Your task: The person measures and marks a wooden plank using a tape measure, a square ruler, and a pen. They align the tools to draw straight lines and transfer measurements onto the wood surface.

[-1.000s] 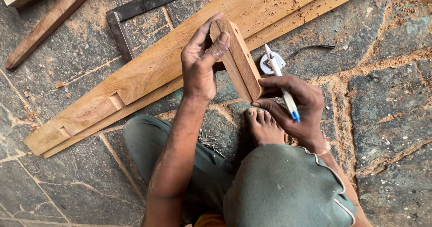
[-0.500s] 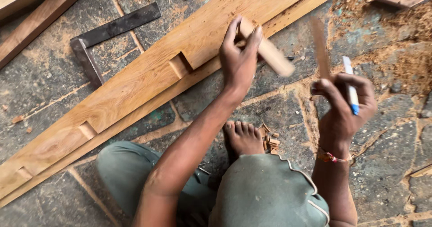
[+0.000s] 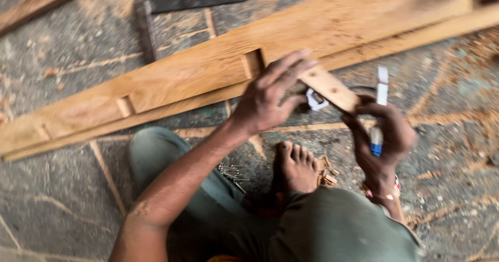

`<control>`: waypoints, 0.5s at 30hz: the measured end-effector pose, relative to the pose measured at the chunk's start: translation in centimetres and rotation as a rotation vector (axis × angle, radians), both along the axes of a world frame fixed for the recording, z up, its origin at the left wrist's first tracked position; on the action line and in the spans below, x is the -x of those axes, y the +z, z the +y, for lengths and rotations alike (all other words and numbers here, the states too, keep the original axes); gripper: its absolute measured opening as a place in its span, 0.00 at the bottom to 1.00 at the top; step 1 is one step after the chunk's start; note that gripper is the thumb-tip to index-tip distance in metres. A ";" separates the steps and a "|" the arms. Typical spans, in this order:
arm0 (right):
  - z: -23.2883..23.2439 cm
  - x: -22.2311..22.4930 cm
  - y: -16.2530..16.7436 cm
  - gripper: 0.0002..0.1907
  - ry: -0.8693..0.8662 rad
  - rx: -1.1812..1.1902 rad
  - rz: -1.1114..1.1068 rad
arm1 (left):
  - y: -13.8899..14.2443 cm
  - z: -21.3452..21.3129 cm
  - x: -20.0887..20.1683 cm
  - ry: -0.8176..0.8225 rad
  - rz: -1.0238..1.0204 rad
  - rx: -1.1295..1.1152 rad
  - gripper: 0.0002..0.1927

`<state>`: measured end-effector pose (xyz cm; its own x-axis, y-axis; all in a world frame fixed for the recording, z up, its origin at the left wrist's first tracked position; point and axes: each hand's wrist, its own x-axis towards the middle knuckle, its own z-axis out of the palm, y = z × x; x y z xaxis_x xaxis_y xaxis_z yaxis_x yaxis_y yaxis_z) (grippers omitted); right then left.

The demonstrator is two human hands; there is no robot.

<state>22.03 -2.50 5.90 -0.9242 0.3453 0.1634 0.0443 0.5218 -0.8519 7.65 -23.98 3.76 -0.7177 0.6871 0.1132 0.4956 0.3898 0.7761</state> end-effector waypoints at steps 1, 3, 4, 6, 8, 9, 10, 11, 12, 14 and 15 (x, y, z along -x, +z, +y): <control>-0.9 1.4 -0.4 0.13 0.094 -0.003 0.009 | -0.2 -2.1 0.5 0.051 0.066 0.074 0.30; -2.1 5.3 -1.9 0.13 0.244 -0.076 0.049 | -0.7 -6.5 2.0 0.140 0.180 0.212 0.27; -2.9 7.7 -3.0 0.14 0.303 -0.144 0.079 | -1.1 -8.3 2.8 0.175 0.199 0.217 0.25; -4.4 12.3 -5.0 0.13 0.414 -0.222 0.150 | -1.9 -11.0 4.8 0.225 0.251 0.235 0.23; -5.4 16.4 -6.2 0.07 0.552 -0.174 0.184 | -2.8 -13.0 6.9 0.263 0.322 0.265 0.23; -5.8 17.3 -6.4 0.08 0.576 -0.204 0.206 | -3.2 -13.8 7.4 0.276 0.318 0.227 0.24; -5.9 18.4 -6.5 0.09 0.602 -0.232 0.229 | -3.6 -14.5 7.9 0.290 0.317 0.190 0.26; -6.2 19.2 -6.7 0.10 0.630 -0.260 0.255 | -3.9 -15.2 8.4 0.305 0.316 0.153 0.28; -6.4 19.5 -6.9 0.11 0.618 -0.223 0.216 | -4.3 -15.9 8.7 0.298 0.312 0.149 0.26; -6.0 19.2 -7.6 0.14 0.593 -0.141 0.116 | -5.2 -17.0 8.6 0.282 0.283 0.149 0.23; -5.7 18.8 -8.4 0.14 0.574 -0.153 0.068 | -5.7 -17.3 8.5 0.287 0.269 0.150 0.24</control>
<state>3.19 -8.24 -2.55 -0.9416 -0.2385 0.2376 -0.3334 0.5627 -0.7565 -0.86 -41.32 -1.95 -0.8409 0.4867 0.2367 0.5278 0.6406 0.5578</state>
